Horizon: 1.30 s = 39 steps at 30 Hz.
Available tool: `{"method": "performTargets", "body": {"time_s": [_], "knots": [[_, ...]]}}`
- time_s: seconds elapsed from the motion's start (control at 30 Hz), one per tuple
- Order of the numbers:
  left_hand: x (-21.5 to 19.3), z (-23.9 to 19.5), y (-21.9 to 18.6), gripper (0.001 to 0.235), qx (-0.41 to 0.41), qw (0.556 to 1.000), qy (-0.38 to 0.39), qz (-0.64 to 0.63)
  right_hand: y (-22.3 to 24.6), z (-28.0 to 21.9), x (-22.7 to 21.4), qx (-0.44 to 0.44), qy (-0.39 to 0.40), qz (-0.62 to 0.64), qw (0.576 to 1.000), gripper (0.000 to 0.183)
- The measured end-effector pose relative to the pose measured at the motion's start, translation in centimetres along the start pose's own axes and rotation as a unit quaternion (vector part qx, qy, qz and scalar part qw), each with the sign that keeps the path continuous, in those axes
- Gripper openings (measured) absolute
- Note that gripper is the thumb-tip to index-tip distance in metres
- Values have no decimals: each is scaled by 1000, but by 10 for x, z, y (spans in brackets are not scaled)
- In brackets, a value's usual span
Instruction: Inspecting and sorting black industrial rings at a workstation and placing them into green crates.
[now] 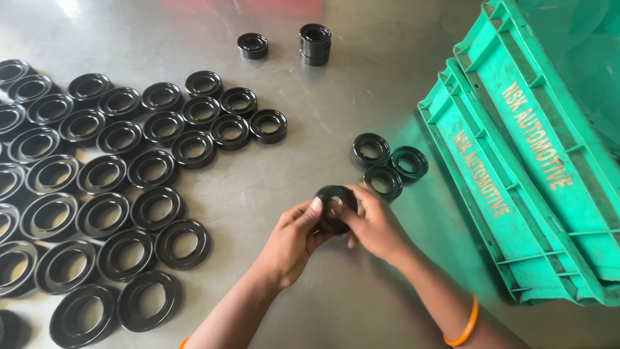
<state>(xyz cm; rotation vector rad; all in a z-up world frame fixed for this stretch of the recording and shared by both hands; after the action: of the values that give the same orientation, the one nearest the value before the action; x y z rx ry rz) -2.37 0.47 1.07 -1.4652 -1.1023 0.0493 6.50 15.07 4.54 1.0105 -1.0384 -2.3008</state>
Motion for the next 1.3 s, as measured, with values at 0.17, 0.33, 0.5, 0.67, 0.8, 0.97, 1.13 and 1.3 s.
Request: {"method": "performTargets", "body": {"time_s": [0.17, 0.33, 0.5, 0.67, 0.8, 0.97, 1.13, 1.3], "knots": [[-6, 9, 13, 52, -54, 978, -180, -96, -14, -13, 10, 225, 19, 137, 965, 35], [-2, 1, 0, 74, -104, 967, -183, -146, 11, -22, 10, -175, 2, -36, 984, 35], [-2, 2, 3, 85, -77, 977, -157, -122, 12, -7, -4, -263, -16, -101, 959, 28], [-8, 8, 21, 72, -96, 961, -231, -114, 34, -16, 13, -277, 4, -133, 952, 58], [-30, 22, 32, 66, -36, 971, -232, -45, 9, -24, 21, -231, 33, -82, 969, 52], [-13, 23, -8, 31, 215, 860, -284, 365, -17, -9, 16, -213, -4, -126, 969, 33], [-26, 84, -19, 46, 430, 614, -287, 597, -51, 1, 16, -219, -30, -206, 953, 33], [-41, 141, -25, 52, 466, 406, -315, 720, -60, 6, 0, -185, -80, -275, 940, 28]]}}
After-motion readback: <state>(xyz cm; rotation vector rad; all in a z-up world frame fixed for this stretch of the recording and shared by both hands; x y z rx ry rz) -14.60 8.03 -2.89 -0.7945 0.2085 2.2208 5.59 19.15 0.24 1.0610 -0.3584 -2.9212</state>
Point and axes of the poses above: each hand's wrist, its own z-axis towards the middle knuckle, its own x-axis out of the palm, y = z × x, the point moved 1 cm from there along z, towards the middle knuckle, and after that the axes turned 14 degrees about -y, right-handed, at the moved point
